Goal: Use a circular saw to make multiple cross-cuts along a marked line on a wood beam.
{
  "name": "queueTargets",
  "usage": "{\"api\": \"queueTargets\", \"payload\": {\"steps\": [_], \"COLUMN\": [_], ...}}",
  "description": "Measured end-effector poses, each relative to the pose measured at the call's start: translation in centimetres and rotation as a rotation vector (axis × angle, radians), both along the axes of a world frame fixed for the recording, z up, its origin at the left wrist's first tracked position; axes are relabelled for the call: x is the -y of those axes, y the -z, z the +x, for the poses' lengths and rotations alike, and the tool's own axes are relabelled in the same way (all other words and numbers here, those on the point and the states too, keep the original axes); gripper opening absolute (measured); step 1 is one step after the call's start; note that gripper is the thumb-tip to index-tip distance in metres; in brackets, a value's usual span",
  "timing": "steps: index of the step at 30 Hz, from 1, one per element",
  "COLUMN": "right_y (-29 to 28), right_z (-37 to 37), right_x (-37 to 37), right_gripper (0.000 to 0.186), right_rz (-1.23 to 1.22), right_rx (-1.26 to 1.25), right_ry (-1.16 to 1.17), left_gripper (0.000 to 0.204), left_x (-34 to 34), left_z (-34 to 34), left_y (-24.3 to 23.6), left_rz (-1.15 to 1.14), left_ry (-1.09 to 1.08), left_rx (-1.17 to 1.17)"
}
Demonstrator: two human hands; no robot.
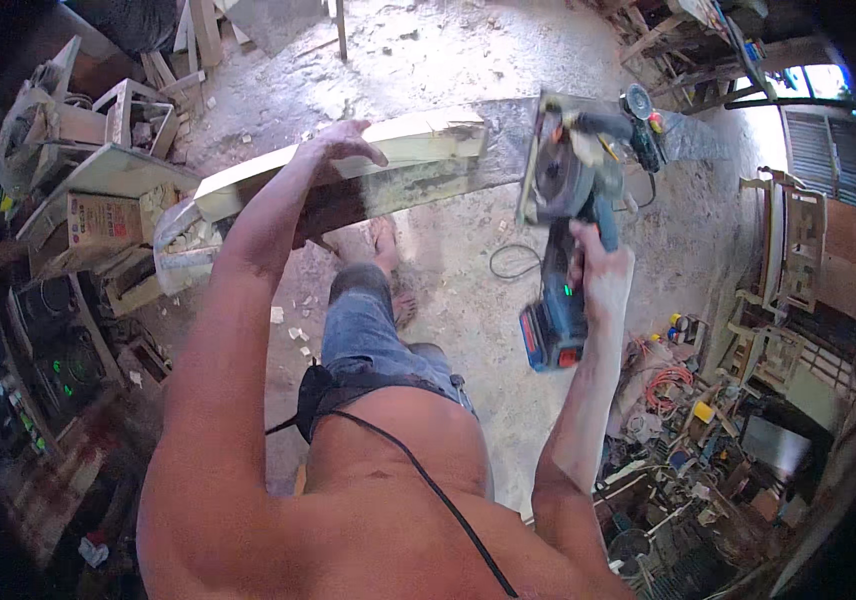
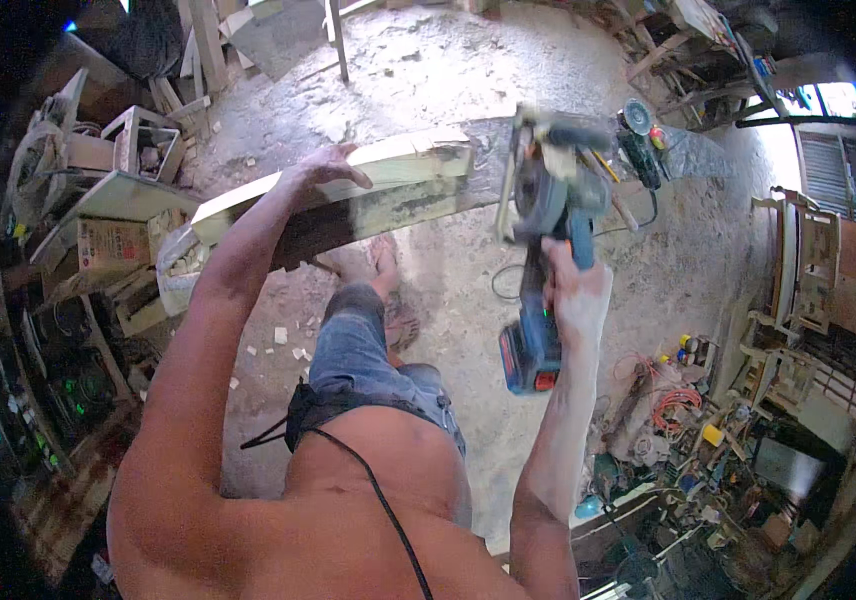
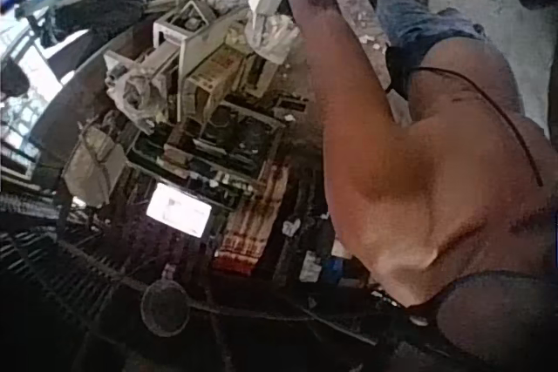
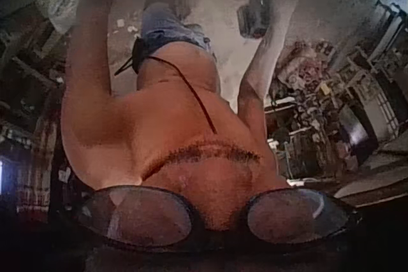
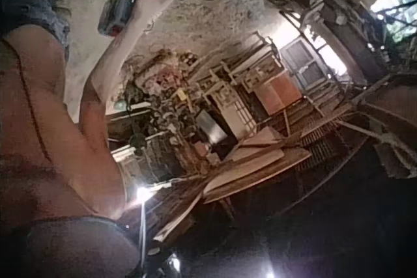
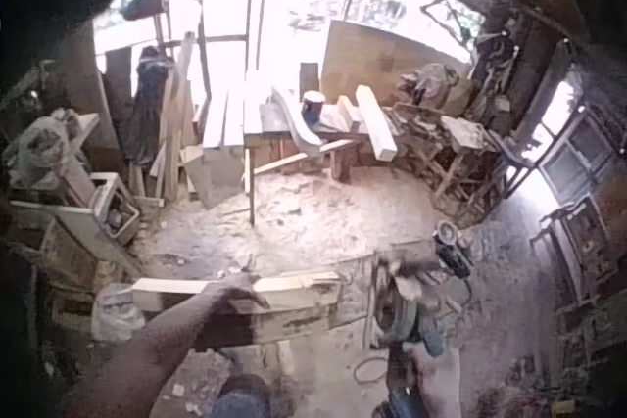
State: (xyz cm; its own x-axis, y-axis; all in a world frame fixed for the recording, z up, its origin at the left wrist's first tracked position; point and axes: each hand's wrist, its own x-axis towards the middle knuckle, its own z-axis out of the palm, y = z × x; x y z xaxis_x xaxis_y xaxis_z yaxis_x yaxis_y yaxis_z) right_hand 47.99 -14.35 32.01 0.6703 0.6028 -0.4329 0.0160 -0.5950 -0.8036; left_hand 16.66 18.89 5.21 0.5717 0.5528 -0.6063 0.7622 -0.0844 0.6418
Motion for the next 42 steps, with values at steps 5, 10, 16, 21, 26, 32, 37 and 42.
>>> {"api": "queueTargets", "payload": {"steps": [5, 10, 16, 21, 26, 32, 37, 42], "right_y": [3.8, 7.1, 7.7, 9.3, 13.1, 13.4, 13.2, 13.3], "right_z": [-0.3, -1.7, -3.0, -2.5, -2.9, -4.0, -4.7, -4.7], "right_x": [7.4, 11.0, 8.5, 4.8, 1.4, -1.1, -2.9, -3.0], "right_gripper": [0.030, 0.033, 0.046, 0.064, 0.059, 0.059, 0.058, 0.058], "right_rz": [-0.181, -0.256, -0.247, -0.353, -0.439, -0.369, -0.376, -0.369], "right_rx": [0.042, -0.108, -0.141, 0.042, 0.177, 0.154, 0.168, 0.166], "right_ry": [0.099, 0.162, 0.064, -0.144, -0.252, -0.414, -0.352, -0.352], "left_gripper": [0.091, 0.089, 0.087, 0.092, 0.087, 0.087, 0.087, 0.086], "left_x": [-0.8, -1.4, -0.6, 7.9, 11.8, 11.5, 11.7, 11.7], "left_z": [-0.4, -0.1, 0.3, -0.4, -0.6, -0.7, -0.4, -0.5], "left_y": [2.1, 4.1, 3.1, 1.9, 3.0, 2.8, 2.2, 1.9], "left_rz": [0.029, 0.034, 0.214, 0.729, 0.899, 0.870, 0.859, 0.874], "left_ry": [0.019, 0.080, 0.158, 0.116, 0.067, 0.039, 0.021, 0.003], "left_rx": [0.011, 0.021, -0.030, -0.154, -0.102, -0.063, -0.065, 0.004]}}
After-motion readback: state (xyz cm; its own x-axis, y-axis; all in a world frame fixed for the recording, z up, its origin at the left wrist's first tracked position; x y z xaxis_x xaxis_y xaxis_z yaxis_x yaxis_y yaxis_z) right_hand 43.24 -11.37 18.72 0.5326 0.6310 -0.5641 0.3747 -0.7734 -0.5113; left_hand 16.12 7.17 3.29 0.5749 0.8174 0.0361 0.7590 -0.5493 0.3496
